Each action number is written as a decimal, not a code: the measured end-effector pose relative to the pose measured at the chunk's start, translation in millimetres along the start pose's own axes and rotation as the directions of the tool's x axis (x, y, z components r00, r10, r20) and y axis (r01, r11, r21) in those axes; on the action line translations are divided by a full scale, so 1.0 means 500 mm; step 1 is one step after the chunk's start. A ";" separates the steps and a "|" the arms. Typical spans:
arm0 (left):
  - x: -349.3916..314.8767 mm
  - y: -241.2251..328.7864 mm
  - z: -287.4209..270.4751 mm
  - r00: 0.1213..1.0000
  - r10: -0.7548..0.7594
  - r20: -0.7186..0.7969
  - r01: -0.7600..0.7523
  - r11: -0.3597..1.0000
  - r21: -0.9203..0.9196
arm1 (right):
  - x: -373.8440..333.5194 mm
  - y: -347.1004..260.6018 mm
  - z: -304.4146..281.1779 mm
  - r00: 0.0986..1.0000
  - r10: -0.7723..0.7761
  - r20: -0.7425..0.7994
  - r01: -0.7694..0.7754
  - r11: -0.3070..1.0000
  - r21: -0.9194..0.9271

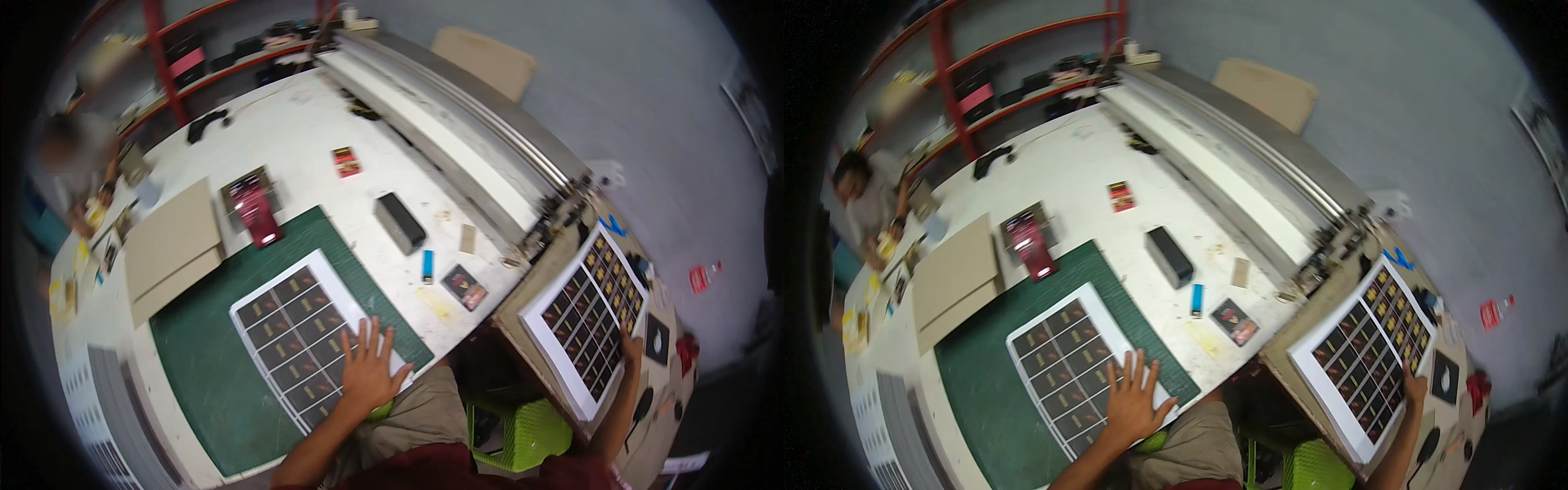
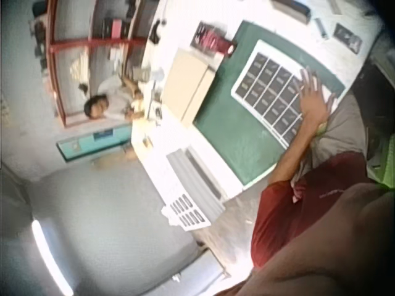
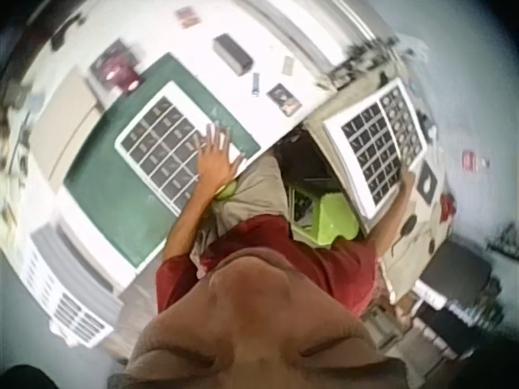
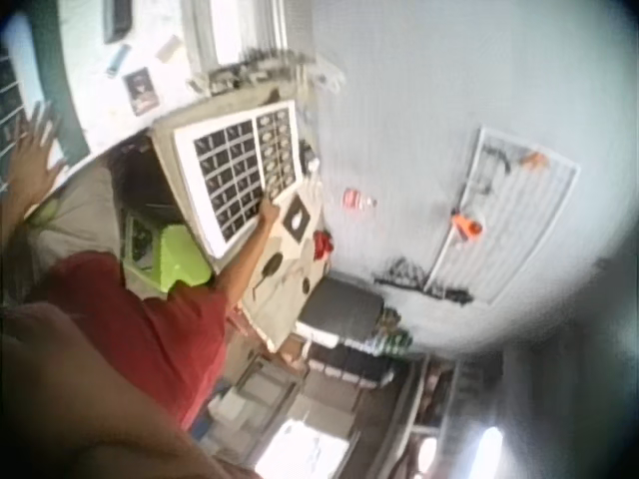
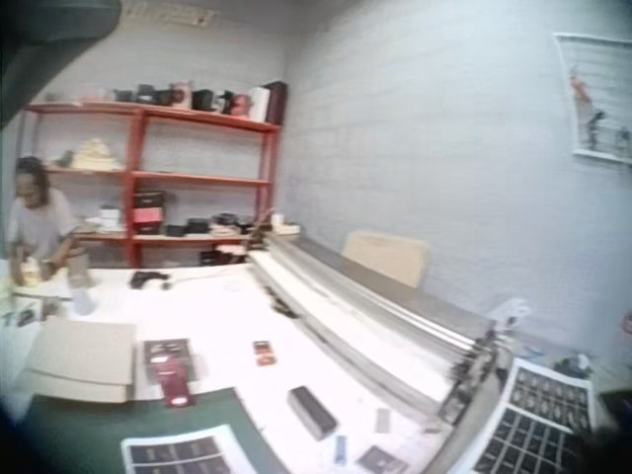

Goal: The person retrieves printed sticker sheets from a blue crate and returns to a workbench. They repeatedly place a sticker sheet on a cutting mat, cover it with a plain sheet, and smooth the surface, then stack the finished unit. The process is repeated for multiple sheets.

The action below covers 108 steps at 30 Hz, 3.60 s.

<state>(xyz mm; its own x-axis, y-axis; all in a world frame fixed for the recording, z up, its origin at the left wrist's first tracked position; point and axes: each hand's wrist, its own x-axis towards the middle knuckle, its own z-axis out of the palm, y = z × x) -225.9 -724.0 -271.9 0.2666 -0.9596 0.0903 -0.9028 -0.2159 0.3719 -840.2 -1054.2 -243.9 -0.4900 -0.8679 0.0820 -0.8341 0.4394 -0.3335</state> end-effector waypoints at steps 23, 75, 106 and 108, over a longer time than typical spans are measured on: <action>0.017 0.016 -0.012 0.992 0.009 0.124 -0.019 0.997 0.077 | -0.103 -0.057 -0.045 0.780 -0.310 -0.543 0.430 0.897 0.106; 0.414 0.017 -0.233 0.899 -0.437 -0.019 -0.138 -0.243 -0.960 | -0.319 -0.936 -0.013 -0.162 -0.958 -0.238 0.984 -0.138 -0.115; -0.474 -0.471 -0.294 0.422 -0.902 -0.094 0.354 0.259 -0.899 | -1.218 -1.198 0.257 -0.610 -0.701 0.371 0.789 -0.491 0.370; -0.474 -0.470 -0.293 0.400 -0.915 -0.050 0.320 0.191 -0.928 | -1.228 -1.185 0.266 -0.597 -0.709 0.375 0.787 -0.428 0.444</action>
<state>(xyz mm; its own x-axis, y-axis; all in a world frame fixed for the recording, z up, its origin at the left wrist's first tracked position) -27.4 -419.2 -245.2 0.9498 -0.1769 -0.2580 0.2264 -0.1805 0.9572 -11.5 -812.7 -221.6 0.9791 0.1198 -0.1645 0.0839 -0.9741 -0.2102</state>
